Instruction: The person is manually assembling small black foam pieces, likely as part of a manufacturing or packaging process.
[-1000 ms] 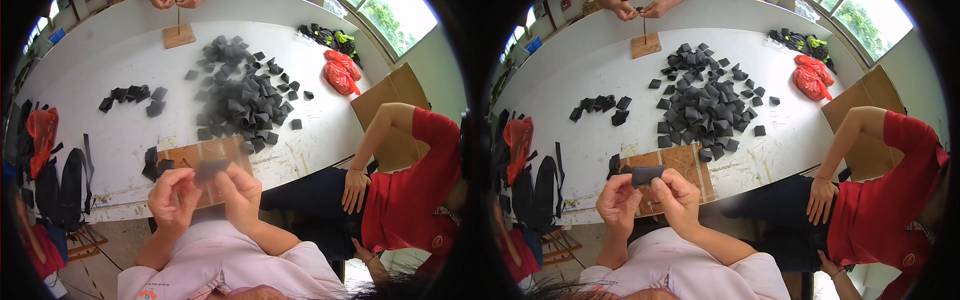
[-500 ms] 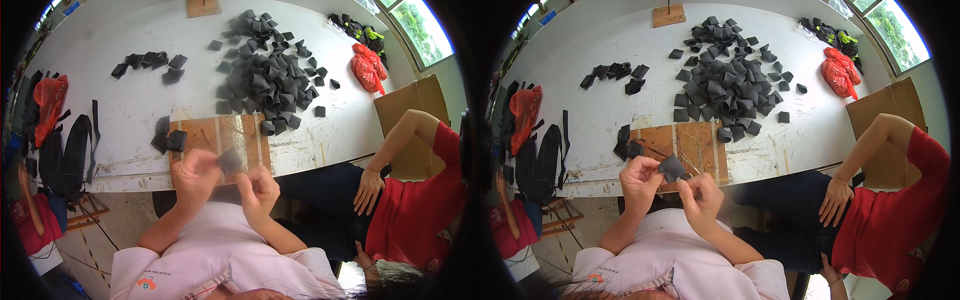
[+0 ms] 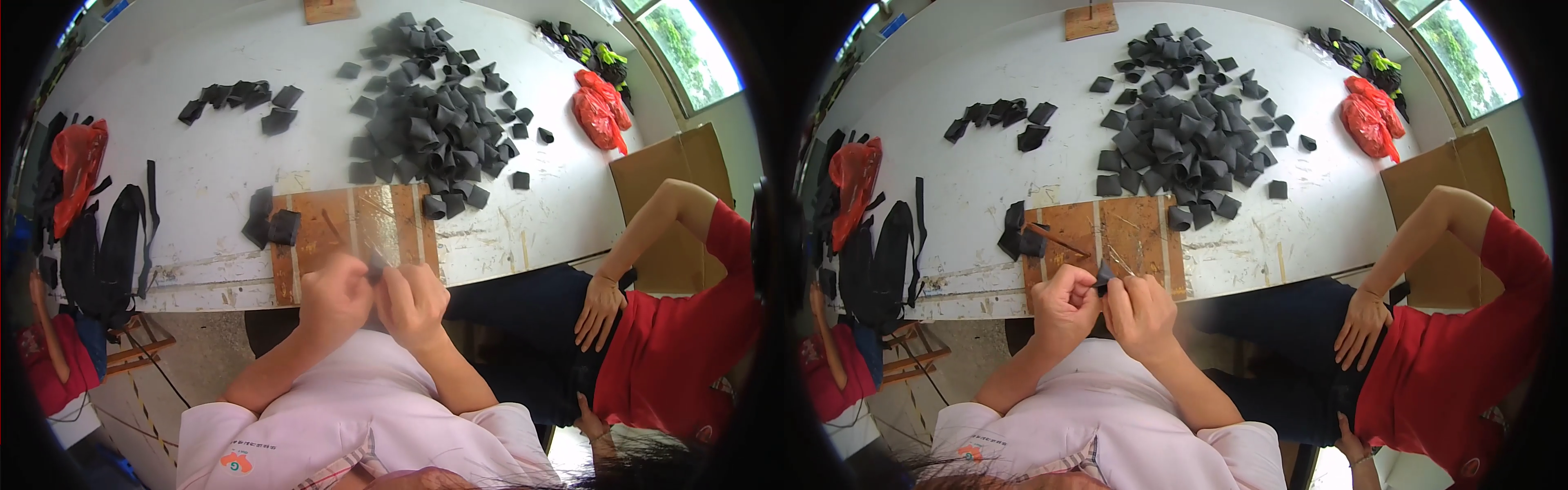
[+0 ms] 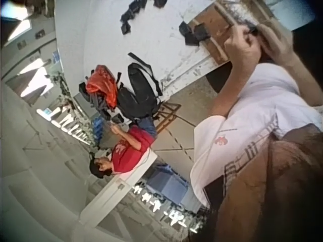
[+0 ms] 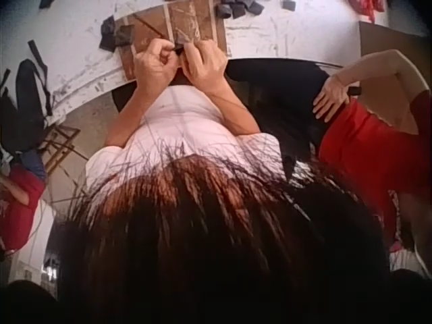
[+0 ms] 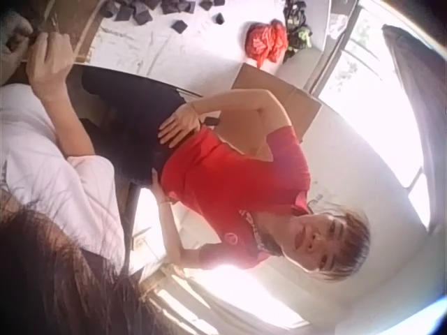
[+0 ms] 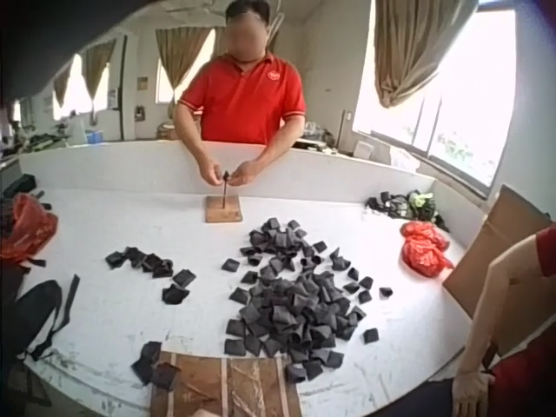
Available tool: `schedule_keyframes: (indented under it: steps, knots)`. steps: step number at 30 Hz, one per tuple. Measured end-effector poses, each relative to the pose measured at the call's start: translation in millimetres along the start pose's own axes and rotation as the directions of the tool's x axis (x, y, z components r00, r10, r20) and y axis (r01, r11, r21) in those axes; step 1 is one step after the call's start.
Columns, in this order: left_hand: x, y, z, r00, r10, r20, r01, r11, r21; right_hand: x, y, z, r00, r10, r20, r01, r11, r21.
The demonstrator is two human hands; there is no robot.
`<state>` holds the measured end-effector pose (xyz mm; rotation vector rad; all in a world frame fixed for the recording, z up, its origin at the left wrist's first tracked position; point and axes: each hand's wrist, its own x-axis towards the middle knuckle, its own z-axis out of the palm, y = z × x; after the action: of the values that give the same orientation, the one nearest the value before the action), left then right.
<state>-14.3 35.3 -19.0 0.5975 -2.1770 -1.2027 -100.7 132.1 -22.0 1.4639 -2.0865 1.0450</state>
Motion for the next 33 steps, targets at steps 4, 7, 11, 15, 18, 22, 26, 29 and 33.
schedule_keyframes:
  steps: [4,7,11,15,18,22,26,29,33]
  knots:
    - [-4,-11,0,0.976,-0.046,0.211,0.072,0.990,-0.117,-14,4,1,0.979,0.174,0.106,-0.188,0.973,0.134]
    - [-6,-20,-15,0.962,-0.216,0.167,0.244,0.953,-0.178,-5,16,-1,0.937,0.305,0.169,-0.341,0.900,0.270]
    - [0,-45,-38,0.950,-0.256,-0.180,0.251,0.967,-0.047,58,63,-4,0.929,0.367,-0.038,-0.343,0.897,0.280]
    - [38,-77,-56,0.896,-0.216,-0.388,0.301,0.938,0.173,72,90,2,0.808,0.585,-0.063,-0.518,0.758,0.397]
    - [52,-110,-57,0.928,-0.161,-0.335,0.318,0.812,0.490,37,80,14,0.712,0.691,0.127,-0.639,0.562,0.525]
    - [65,-132,-60,0.922,-0.319,-0.220,0.385,0.697,0.605,-23,55,24,0.636,0.677,0.370,-0.769,0.519,0.373]
    - [65,-130,-66,0.953,-0.221,-0.209,0.302,0.772,0.560,-39,40,24,0.629,0.626,0.461,-0.774,0.563,0.290]
    - [61,-103,-68,0.955,0.069,-0.288,0.086,0.865,0.494,-36,30,23,0.635,0.571,0.520,-0.764,0.564,0.313]
    - [36,-51,-78,0.891,0.447,0.077,-0.437,0.802,0.407,-12,6,10,0.495,0.466,0.733,-0.866,0.192,0.462]
